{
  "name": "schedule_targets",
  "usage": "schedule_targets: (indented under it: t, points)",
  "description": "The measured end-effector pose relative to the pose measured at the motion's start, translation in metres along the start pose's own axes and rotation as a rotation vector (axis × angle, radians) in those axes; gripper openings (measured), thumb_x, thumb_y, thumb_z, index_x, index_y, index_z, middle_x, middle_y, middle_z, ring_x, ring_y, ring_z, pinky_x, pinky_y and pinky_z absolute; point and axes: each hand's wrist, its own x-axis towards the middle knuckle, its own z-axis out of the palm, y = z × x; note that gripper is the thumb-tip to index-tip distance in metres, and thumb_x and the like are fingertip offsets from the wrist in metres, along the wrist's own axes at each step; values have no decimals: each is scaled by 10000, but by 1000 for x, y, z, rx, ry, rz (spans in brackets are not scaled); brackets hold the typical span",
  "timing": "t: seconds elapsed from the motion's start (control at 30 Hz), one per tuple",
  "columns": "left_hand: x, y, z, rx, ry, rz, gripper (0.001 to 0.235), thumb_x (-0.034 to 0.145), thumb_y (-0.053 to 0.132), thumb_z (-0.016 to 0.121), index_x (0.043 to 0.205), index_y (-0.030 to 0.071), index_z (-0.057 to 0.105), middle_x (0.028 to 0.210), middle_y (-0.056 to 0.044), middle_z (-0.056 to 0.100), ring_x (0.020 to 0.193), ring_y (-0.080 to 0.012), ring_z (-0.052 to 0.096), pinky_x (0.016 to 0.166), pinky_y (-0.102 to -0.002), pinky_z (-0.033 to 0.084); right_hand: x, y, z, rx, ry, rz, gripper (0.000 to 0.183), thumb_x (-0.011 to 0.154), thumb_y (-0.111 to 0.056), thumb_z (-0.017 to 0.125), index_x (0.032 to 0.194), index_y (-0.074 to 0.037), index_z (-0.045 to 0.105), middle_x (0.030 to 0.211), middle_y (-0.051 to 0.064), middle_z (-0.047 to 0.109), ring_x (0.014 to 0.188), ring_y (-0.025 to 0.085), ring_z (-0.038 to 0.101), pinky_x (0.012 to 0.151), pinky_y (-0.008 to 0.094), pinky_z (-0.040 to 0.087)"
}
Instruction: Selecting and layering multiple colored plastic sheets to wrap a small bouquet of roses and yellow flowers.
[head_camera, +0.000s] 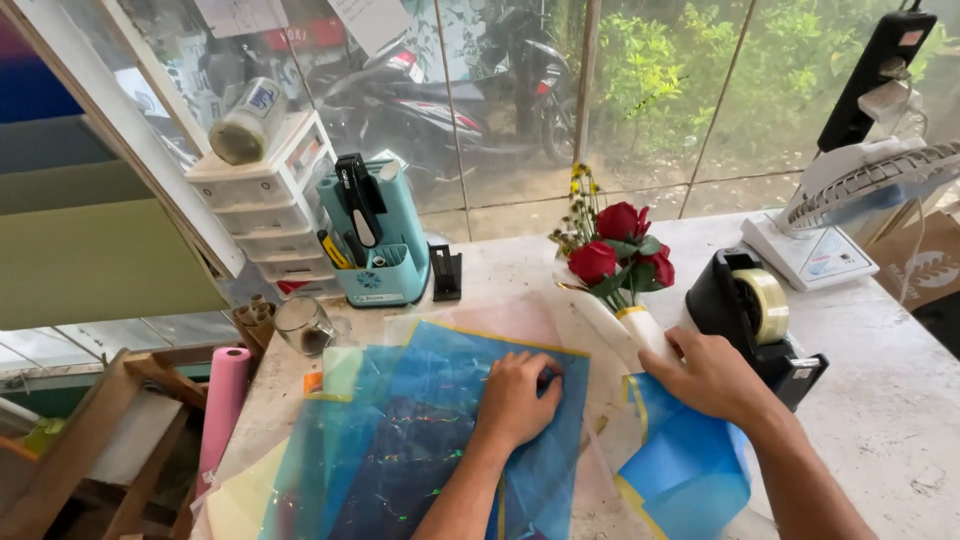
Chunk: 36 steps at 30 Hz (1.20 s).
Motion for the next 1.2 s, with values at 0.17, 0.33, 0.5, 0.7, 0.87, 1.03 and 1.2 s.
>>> schedule_targets:
  t: [0.17,0.33,0.5,0.7,0.87,1.03,1.2]
  points:
    - [5,6,-9,-79,-51,-55,262,951,317,591,837,134,740,813,-53,725,804,-323,621,767,-502,468,9,-6,33,58,162,-26,473,911,-531,591,1028,-75,627,946,179,729,854,383,675,692,498,468]
    - [26,23,-41,7,-364,-29,507,1011,405,269,879,158,692,954,-88,737,904,-321,630,786,-515,399,10,-14,67,73,217,-104,476,942,-584,524,1066,-125,555,927,106,694,807,337,652,656,493,445]
    - [52,72,-83,-395,-597,-507,849,734,692,472,1428,216,582,1433,-82,622,1256,-268,588,987,-391,431,8,-20,80,101,187,-175,604,914,-611,517,1317,-162,527,1123,67,703,831,295,693,613,467,530]
    - [37,23,-7,-594,-234,-306,373,858,533,675,889,163,704,792,11,702,739,-125,668,605,-339,454,12,-8,100,139,172,-342,622,911,-564,555,1398,-185,478,1237,36,649,864,299,712,628,488,534]
    - [42,-6,-4,-797,-28,-320,292,866,367,683,946,88,712,917,-13,733,865,-115,656,719,-349,509,8,-14,65,144,95,-729,567,987,-539,493,1375,-129,550,1127,79,686,948,257,660,824,416,498]
    - [36,-9,-7,-948,-9,-325,255,862,284,680,1012,78,675,942,-18,688,887,-136,625,729,-337,509,21,5,61,99,-16,-848,495,984,-595,492,953,-166,737,887,21,713,855,222,656,891,402,473]
    - [38,-4,-8,-1096,27,-270,406,832,169,661,1219,54,619,1034,-79,689,949,-210,681,794,-375,563,39,27,77,195,16,-870,551,1052,-386,538,585,-113,434,505,35,429,458,219,466,604,360,461]
